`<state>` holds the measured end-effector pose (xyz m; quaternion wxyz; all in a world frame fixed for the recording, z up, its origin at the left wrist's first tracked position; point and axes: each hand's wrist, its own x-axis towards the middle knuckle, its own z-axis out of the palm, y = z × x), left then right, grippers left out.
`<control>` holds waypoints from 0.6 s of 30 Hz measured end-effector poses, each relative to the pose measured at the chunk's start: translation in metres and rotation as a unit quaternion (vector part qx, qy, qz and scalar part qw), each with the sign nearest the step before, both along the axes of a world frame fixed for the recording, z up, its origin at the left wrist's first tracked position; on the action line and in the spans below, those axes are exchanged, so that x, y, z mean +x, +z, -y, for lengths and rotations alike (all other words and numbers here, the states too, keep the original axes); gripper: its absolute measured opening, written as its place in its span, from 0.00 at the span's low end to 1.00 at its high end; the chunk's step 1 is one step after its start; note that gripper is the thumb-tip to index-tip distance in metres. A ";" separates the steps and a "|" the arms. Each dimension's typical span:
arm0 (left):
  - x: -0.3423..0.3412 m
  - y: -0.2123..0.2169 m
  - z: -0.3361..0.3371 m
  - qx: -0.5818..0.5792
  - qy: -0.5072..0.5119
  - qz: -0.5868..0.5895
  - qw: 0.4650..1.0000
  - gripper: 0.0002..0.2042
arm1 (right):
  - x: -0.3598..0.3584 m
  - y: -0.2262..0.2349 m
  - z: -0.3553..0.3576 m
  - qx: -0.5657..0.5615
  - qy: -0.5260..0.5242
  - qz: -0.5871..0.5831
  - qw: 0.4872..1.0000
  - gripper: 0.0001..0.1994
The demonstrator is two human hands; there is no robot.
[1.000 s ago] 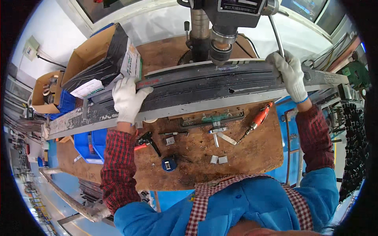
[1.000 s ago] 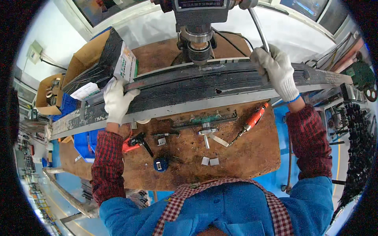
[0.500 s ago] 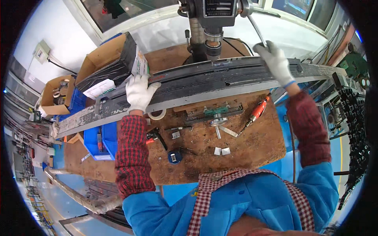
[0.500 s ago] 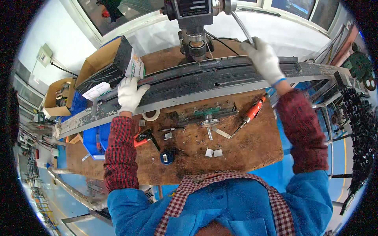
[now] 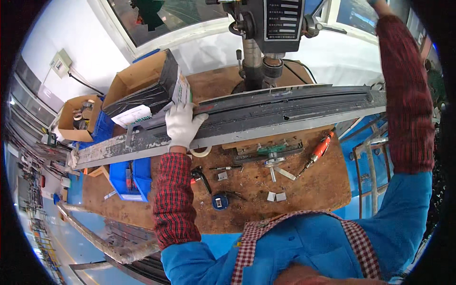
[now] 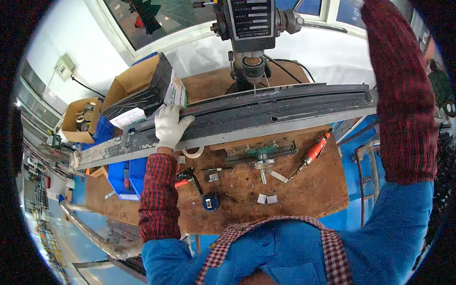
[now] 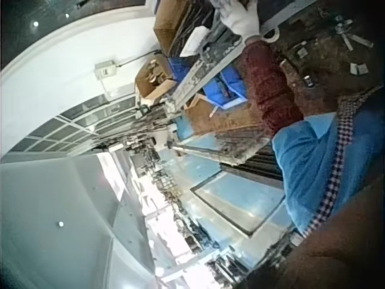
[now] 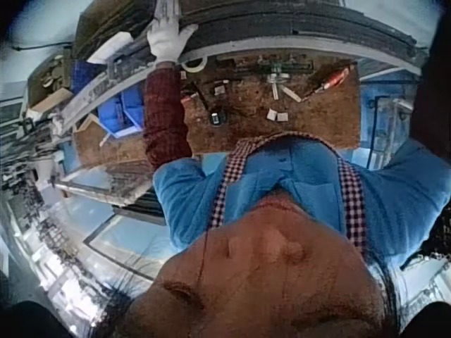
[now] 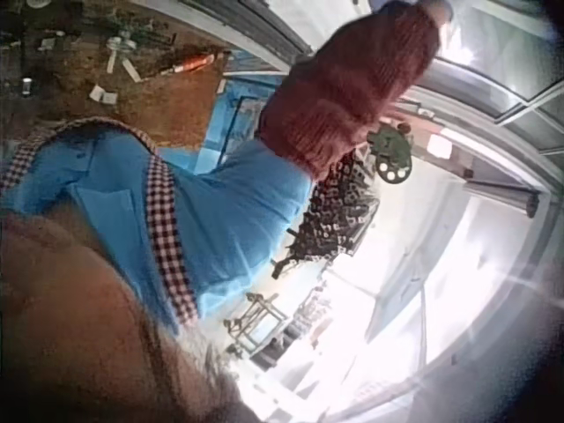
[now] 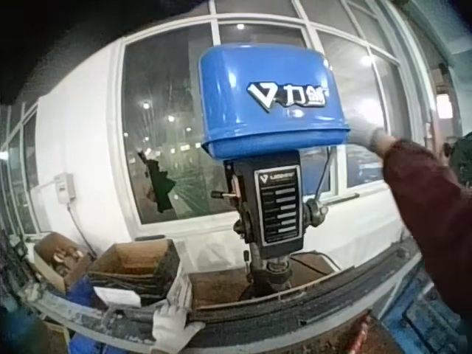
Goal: Using a vertical drill press to drill holes into long metal bars on a workbench.
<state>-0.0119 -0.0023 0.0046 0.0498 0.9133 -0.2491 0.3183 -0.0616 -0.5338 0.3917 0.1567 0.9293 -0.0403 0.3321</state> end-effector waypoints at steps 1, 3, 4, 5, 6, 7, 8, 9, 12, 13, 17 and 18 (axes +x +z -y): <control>-0.001 0.001 -0.001 -0.007 -0.008 -0.007 1.000 0.21 | 0.010 -0.002 0.003 0.005 0.022 0.018 1.000 0.26; -0.003 0.003 -0.001 -0.018 -0.028 -0.022 0.999 0.22 | 0.026 -0.011 0.009 0.016 0.061 0.053 0.997 0.27; -0.003 0.005 0.001 -0.023 -0.039 -0.031 0.999 0.22 | 0.031 -0.017 0.012 0.022 0.079 0.070 0.994 0.28; 0.001 0.002 -0.007 -0.029 -0.047 -0.052 0.997 0.23 | 0.035 -0.025 0.012 0.031 0.098 0.088 0.991 0.28; 0.006 0.001 -0.020 -0.035 -0.056 -0.074 0.995 0.24 | 0.036 -0.032 0.012 0.039 0.116 0.106 0.987 0.29; 0.010 0.005 -0.034 -0.029 -0.064 -0.076 0.995 0.24 | 0.033 -0.040 0.012 0.047 0.127 0.123 0.983 0.30; 0.012 0.009 -0.050 -0.002 -0.025 -0.109 0.994 0.25 | 0.029 -0.047 0.012 0.055 0.137 0.140 0.979 0.30; 0.012 0.014 -0.066 0.026 0.019 -0.139 0.990 0.25 | 0.016 -0.051 -0.023 0.064 0.153 0.158 0.973 0.31; -0.013 0.014 -0.094 0.017 -0.065 -0.123 0.990 0.23 | -0.084 -0.110 -0.066 0.350 0.279 0.116 0.887 0.21; -0.028 0.014 -0.095 0.034 -0.065 -0.099 0.992 0.21 | -0.102 -0.159 -0.027 0.274 0.301 0.151 0.901 0.20; -0.131 0.027 -0.088 0.044 -0.022 -0.166 0.985 0.20 | -0.225 -0.296 -0.111 0.427 0.233 -0.100 0.868 0.13; -0.151 0.021 -0.086 0.051 -0.038 -0.141 0.988 0.20 | -0.233 -0.331 -0.125 0.548 0.177 -0.258 0.776 0.13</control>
